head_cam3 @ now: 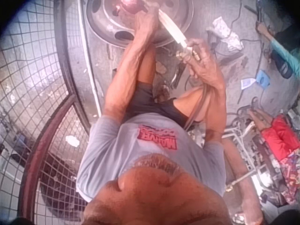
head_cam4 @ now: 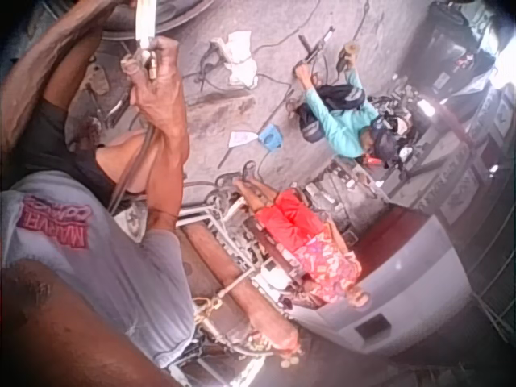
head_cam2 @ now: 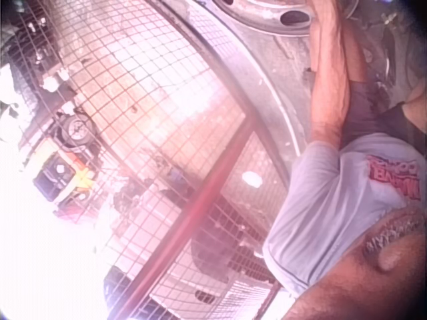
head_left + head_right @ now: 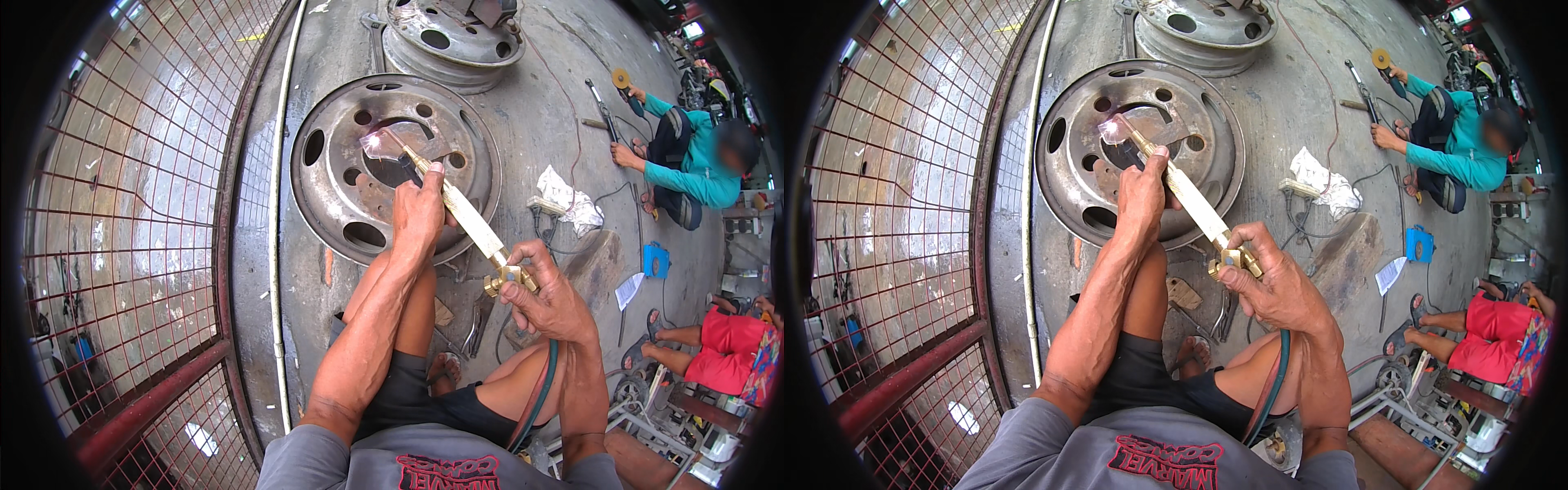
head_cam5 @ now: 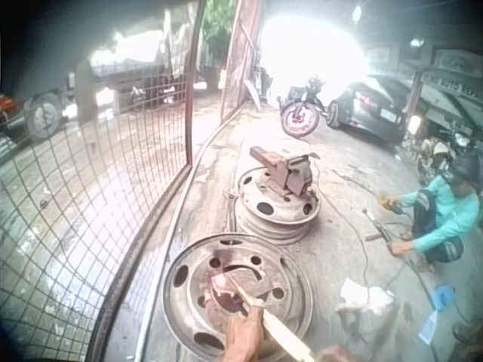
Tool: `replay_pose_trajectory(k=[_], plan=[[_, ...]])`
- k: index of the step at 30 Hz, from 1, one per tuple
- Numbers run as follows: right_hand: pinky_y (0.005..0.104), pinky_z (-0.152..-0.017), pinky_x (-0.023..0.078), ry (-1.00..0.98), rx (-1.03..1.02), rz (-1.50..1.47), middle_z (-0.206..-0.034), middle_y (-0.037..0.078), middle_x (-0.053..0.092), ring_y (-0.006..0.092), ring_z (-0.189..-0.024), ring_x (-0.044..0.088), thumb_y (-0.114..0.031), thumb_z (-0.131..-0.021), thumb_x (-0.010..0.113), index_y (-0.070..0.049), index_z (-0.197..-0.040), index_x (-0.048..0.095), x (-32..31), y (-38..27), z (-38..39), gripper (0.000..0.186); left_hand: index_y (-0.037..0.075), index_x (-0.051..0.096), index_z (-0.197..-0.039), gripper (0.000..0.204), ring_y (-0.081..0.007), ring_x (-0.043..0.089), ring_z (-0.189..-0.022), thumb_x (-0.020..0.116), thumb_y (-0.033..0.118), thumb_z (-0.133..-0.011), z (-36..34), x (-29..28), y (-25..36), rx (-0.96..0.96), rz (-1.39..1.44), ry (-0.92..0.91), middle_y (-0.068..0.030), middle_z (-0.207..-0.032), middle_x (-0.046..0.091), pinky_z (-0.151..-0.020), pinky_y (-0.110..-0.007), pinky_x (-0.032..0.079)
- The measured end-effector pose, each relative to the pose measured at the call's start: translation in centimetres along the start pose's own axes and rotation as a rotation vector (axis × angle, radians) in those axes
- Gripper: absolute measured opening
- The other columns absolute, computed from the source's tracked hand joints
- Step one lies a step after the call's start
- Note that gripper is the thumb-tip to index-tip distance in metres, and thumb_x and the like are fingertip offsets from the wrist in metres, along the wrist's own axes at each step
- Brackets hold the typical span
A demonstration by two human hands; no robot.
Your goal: The person connects a welding torch to a gas cylinder, ignites the flame, and welds a metal plate onto a wheel rim. The person repeatedly applies the torch to the joint, producing sparks, and briefly adjusts the gas cylinder valve during the process.
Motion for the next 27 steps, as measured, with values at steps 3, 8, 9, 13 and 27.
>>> replay_pose_trajectory(k=[3,8,9,13,27], plan=[[0.0262,-0.046,0.041,-0.005,-0.004,-0.010,-0.073,0.000,0.059,0.0065,-0.052,0.052,-0.030,-0.104,0.069,-0.013,-0.124,0.045,0.03,-0.03,-0.01,0.035,-0.002,0.065,-0.078,0.046,-0.0169,0.056,-0.045,0.057,0.034,-0.104,-0.18,-0.07,-0.09,0.007,-0.002,-0.005,-0.0105,-0.061,0.063,-0.046,-0.032,0.041],[0.0267,-0.046,0.041,-0.004,0.001,0.011,-0.074,0.000,0.060,0.0068,-0.052,0.052,-0.031,-0.104,0.068,-0.013,-0.124,0.045,-0.05,0.08,-0.06,0.036,-0.002,0.066,-0.075,0.049,-0.0172,0.056,-0.045,0.056,0.036,-0.104,-0.16,-0.14,-0.07,0.011,-0.046,-0.009,-0.0112,-0.059,0.063,-0.047,-0.032,0.041],[0.0268,-0.046,0.041,-0.002,0.001,0.011,-0.074,0.000,0.060,0.0068,-0.052,0.052,-0.031,-0.104,0.069,-0.013,-0.125,0.045,-0.05,0.12,-0.06,0.036,-0.002,0.066,-0.075,0.049,-0.0173,0.056,-0.045,0.056,0.036,-0.104,-0.15,-0.17,-0.03,0.011,-0.063,-0.010,-0.0113,-0.059,0.063,-0.048,-0.032,0.041],[0.0269,-0.046,0.041,-0.003,0.004,-0.002,-0.073,0.000,0.060,0.0070,-0.052,0.053,-0.031,-0.104,0.069,-0.014,-0.125,0.045,-0.05,0.17,-0.09,0.036,-0.002,0.066,-0.074,0.050,-0.0175,0.056,-0.045,0.056,0.037,-0.104,-0.23,-0.18,-0.03,0.014,-0.070,-0.004,-0.0116,-0.058,0.063,-0.048,-0.033,0.041],[0.0269,-0.046,0.040,0.000,0.003,0.006,-0.073,0.000,0.059,0.0071,-0.052,0.053,-0.031,-0.104,0.069,-0.015,-0.125,0.046,-0.02,-0.02,-0.12,0.036,-0.002,0.065,-0.076,0.048,-0.0175,0.056,-0.044,0.055,0.036,-0.104,-0.25,-0.19,0.02,0.007,-0.063,-0.006,-0.0115,-0.061,0.065,-0.047,-0.033,0.042]])
Point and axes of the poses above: each hand's wrist, its own z-axis away from the middle knuckle, its own x-axis out of the palm, y = z × x, the point moved 6 cm from there along -z, towards the middle knuckle
